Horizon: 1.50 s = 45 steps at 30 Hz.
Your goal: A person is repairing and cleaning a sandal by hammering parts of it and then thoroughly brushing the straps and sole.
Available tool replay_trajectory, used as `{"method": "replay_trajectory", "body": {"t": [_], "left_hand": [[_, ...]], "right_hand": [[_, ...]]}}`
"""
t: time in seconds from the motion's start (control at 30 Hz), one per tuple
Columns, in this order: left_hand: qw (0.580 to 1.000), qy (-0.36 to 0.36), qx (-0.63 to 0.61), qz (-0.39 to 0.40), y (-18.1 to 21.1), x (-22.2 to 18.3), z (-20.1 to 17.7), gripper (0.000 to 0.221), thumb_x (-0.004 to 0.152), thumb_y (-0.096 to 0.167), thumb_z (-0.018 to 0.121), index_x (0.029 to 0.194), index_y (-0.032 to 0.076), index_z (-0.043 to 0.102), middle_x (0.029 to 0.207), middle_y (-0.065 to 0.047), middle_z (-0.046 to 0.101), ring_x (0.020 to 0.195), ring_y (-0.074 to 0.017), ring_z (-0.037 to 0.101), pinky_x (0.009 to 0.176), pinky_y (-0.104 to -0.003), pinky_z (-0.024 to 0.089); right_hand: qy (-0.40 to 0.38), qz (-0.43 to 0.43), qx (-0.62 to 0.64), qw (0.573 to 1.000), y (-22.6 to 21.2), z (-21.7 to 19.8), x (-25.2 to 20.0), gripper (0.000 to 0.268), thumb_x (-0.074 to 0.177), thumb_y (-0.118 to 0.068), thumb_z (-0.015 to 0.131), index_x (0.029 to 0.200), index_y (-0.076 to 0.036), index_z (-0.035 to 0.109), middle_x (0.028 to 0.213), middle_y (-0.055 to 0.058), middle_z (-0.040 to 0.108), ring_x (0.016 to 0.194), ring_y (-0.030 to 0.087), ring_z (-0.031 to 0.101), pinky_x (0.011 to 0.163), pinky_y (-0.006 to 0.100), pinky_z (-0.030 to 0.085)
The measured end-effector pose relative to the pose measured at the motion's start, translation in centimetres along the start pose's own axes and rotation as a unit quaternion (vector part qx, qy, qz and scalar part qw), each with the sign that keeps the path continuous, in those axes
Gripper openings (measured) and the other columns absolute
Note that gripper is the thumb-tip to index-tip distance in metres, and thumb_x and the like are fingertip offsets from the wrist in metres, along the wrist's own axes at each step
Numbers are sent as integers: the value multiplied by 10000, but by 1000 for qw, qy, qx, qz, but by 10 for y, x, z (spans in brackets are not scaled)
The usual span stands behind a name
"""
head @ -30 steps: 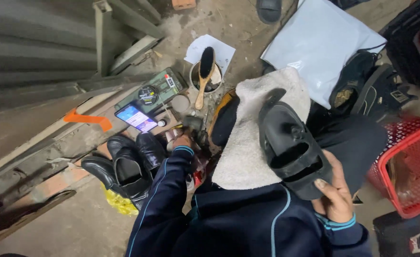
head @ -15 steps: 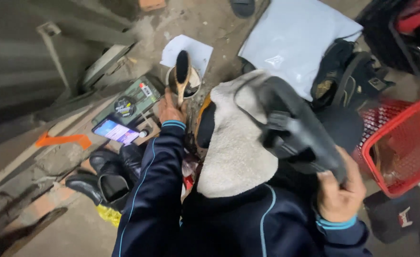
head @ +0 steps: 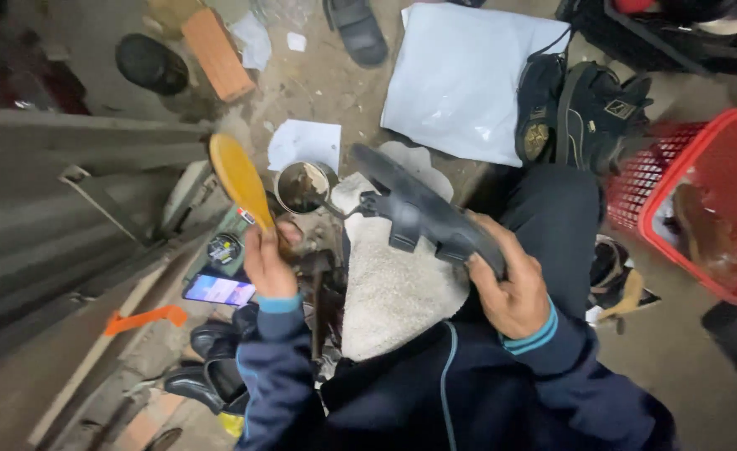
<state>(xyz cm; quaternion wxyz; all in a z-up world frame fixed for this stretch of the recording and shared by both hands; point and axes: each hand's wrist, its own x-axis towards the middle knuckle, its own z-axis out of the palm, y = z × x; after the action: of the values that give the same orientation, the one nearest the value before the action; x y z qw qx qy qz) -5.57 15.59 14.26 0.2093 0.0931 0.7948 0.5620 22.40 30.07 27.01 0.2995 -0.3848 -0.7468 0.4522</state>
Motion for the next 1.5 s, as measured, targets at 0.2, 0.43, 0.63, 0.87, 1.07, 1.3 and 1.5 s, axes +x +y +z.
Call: {"method": "replay_trajectory", "body": {"t": [0.2,0.43,0.63,0.87,1.07,1.3,1.5], "left_hand": [[986,-60,-124,90,70,-45,-22,357,941,142,513,1236,-15,636,551,-123,441,426,-214,444,467,-311,428],[930,-153,131,308,159,-114,6,465,1006,132,605,1390,-120,534,1375,-397,554,1314,-542,503,1110,-590,392],[862,-129,182,455,121,-56,10,369,1010,107,656,1368,21,670,817,-142,695,715,-276,694,711,-398,573],[863,-169,182,439,142,-58,14,416,909,77,765,1320,73,705,810,-140,683,749,-281,691,686,-405,559],[884,-152,163,412,122,-65,24,132,924,134,782,1048,101,812,776,-73,701,729,-242,693,775,-348,573],[894,-137,131,406,116,-69,-2,397,910,62,770,1303,48,714,909,-116,748,861,-251,732,841,-389,586],[876,-104,223,415,94,-44,-23,369,955,139,730,1323,113,706,903,-182,741,864,-340,729,754,-455,599]], "right_hand": [[-28,-71,-11,997,-2,19,18,421,1010,-76,546,1422,3,590,1146,283,723,971,496,701,809,606,593],[-8,-88,-54,995,-14,12,24,458,984,-81,593,1439,-23,582,1157,289,720,1002,490,702,783,600,587],[-59,-82,-4,995,1,8,-1,491,1005,-51,473,1494,-7,489,1388,287,610,1181,471,638,912,620,556],[-50,-70,6,996,20,16,-9,483,1028,-81,488,1511,-80,489,1364,245,635,1154,457,651,892,627,573],[-64,-15,33,997,27,13,-8,474,1041,-132,525,1511,-86,494,1360,270,630,1127,471,660,888,631,583],[-68,128,192,971,15,-29,6,579,972,-162,580,1535,-93,461,1484,290,529,1394,493,458,1158,638,358],[-69,133,224,963,44,-17,4,509,973,-112,585,1482,-112,563,1449,243,591,1377,459,500,1160,598,361]]}}
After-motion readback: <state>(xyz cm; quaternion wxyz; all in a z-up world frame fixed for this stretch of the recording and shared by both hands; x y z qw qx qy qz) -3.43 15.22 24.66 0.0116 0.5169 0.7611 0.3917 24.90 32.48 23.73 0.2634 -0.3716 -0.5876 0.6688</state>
